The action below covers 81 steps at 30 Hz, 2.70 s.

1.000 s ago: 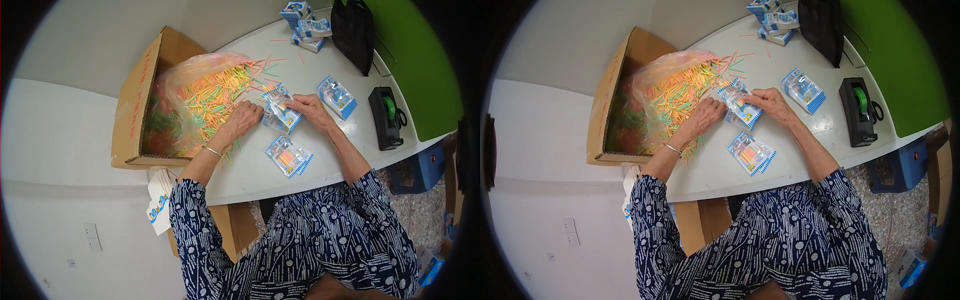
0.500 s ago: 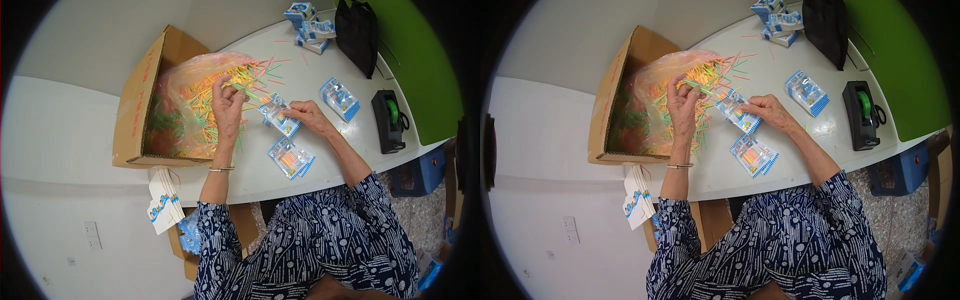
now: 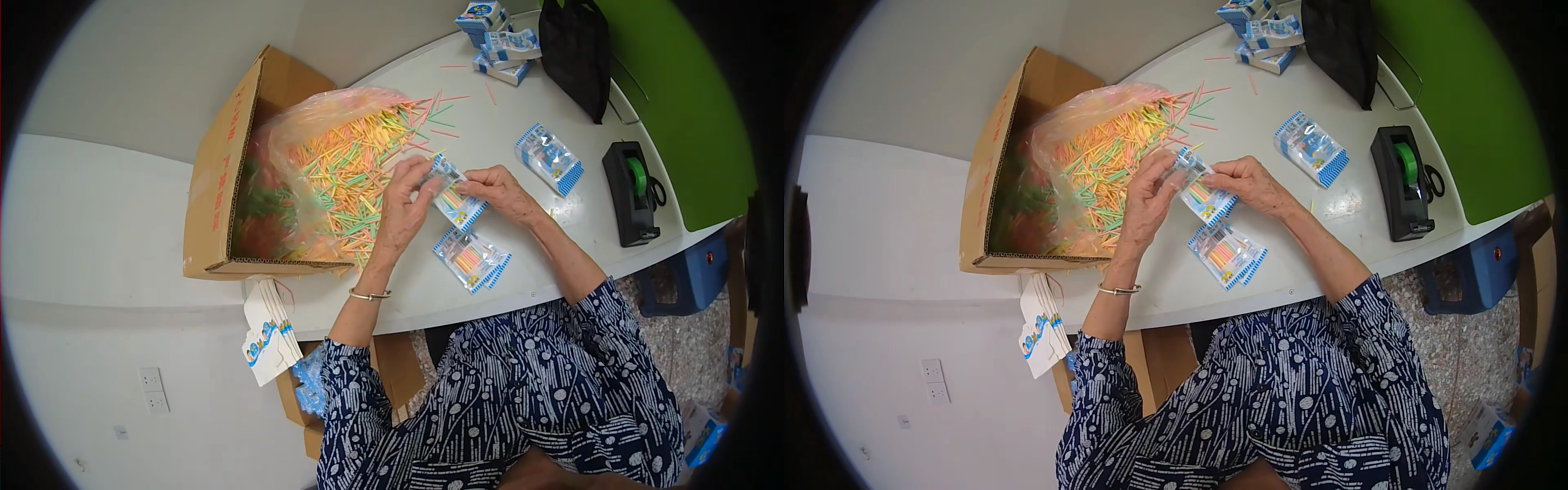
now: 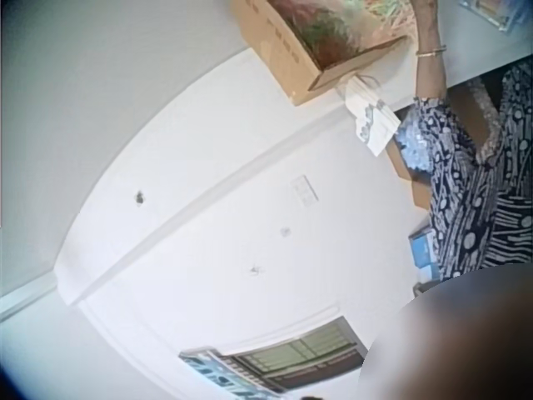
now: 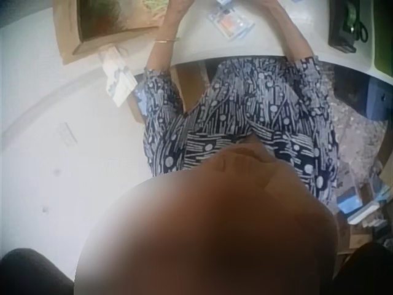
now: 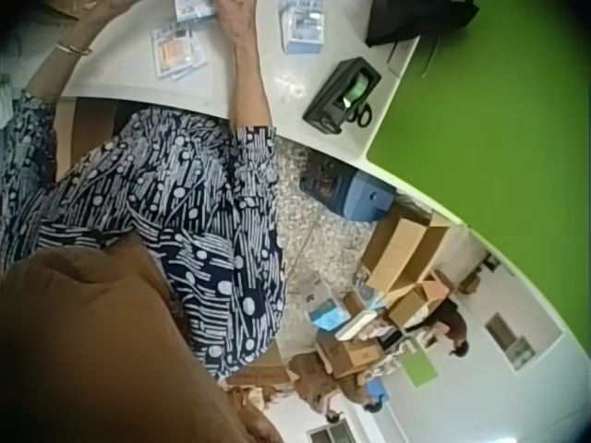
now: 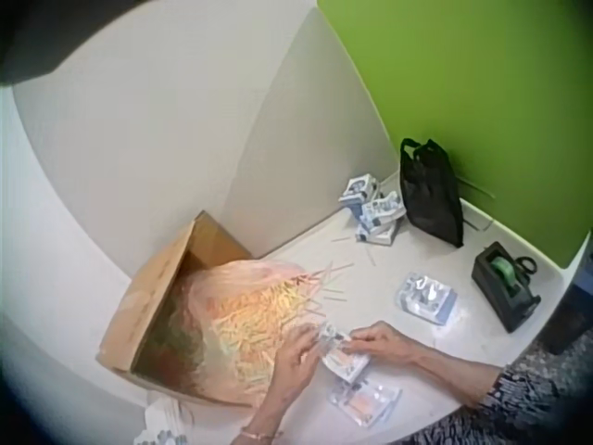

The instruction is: Packaging bundles of colored wooden sticks into small plastic bags at a desk.

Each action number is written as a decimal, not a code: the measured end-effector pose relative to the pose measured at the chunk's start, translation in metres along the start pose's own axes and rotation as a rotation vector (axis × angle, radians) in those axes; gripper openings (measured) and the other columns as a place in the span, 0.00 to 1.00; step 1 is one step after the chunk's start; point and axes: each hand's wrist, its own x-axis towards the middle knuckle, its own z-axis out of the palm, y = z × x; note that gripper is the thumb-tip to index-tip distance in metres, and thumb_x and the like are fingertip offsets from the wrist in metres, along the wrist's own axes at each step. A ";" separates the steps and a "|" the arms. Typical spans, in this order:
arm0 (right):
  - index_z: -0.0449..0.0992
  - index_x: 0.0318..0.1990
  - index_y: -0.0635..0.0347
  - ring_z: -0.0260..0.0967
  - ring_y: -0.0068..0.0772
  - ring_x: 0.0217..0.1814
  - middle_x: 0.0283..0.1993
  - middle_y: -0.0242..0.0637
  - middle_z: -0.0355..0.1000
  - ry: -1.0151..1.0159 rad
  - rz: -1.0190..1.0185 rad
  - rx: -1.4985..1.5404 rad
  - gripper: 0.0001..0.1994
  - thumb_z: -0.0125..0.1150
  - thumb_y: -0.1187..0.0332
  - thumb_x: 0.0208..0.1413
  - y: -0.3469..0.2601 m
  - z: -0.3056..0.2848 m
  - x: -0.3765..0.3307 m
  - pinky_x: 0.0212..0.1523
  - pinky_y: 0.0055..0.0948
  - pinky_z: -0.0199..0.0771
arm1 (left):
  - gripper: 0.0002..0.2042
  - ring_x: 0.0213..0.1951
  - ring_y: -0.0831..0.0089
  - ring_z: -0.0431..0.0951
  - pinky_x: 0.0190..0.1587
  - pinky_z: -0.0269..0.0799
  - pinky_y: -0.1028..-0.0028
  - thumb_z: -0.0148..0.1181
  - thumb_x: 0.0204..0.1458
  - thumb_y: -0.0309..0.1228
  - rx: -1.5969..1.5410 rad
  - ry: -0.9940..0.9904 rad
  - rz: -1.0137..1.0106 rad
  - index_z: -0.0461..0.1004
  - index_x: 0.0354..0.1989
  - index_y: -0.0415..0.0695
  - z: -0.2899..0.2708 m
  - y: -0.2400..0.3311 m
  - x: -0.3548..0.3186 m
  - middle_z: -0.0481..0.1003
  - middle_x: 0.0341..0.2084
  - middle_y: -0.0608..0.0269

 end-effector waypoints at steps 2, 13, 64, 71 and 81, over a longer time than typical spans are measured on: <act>0.78 0.39 0.65 0.62 0.10 0.30 0.29 0.23 0.71 -0.040 0.004 0.059 0.12 0.57 0.65 0.57 0.003 0.002 0.003 0.31 0.15 0.61 | 0.13 0.45 0.77 0.71 0.44 0.70 0.78 0.54 0.53 0.20 -0.058 -0.033 -0.056 0.68 0.48 0.36 -0.002 0.004 -0.001 0.69 0.44 0.62; 0.80 0.35 0.65 0.63 0.11 0.28 0.26 0.26 0.73 -0.124 0.058 -0.050 0.10 0.64 0.66 0.50 -0.002 0.004 0.000 0.30 0.15 0.61 | 0.20 0.43 0.76 0.72 0.45 0.70 0.78 0.56 0.49 0.17 -0.369 -0.086 -0.157 0.60 0.51 0.40 0.002 0.011 -0.002 0.71 0.40 0.60; 0.72 0.37 0.58 0.61 0.37 0.40 0.33 0.37 0.65 0.181 -0.251 -0.616 0.09 0.58 0.64 0.52 0.016 -0.005 0.011 0.45 0.34 0.61 | 0.13 0.44 0.60 0.66 0.47 0.61 0.63 0.63 0.42 0.27 0.425 0.150 0.190 0.75 0.39 0.43 0.004 -0.043 0.005 0.72 0.37 0.61; 0.74 0.30 0.67 0.60 0.29 0.25 0.24 0.39 0.68 0.185 -0.189 -0.394 0.12 0.60 0.64 0.51 0.015 -0.003 0.010 0.29 0.29 0.61 | 0.09 0.38 0.67 0.71 0.42 0.67 0.71 0.63 0.44 0.25 0.304 0.096 0.079 0.79 0.35 0.41 0.007 -0.038 0.004 0.76 0.30 0.59; 0.70 0.25 0.70 0.54 0.26 0.22 0.19 0.39 0.60 0.222 -0.183 -0.493 0.15 0.56 0.63 0.54 0.025 -0.007 0.015 0.26 0.31 0.56 | 0.14 0.41 0.62 0.70 0.43 0.61 0.61 0.62 0.45 0.41 0.728 0.250 -0.031 0.78 0.28 0.39 -0.033 -0.077 0.070 0.75 0.28 0.56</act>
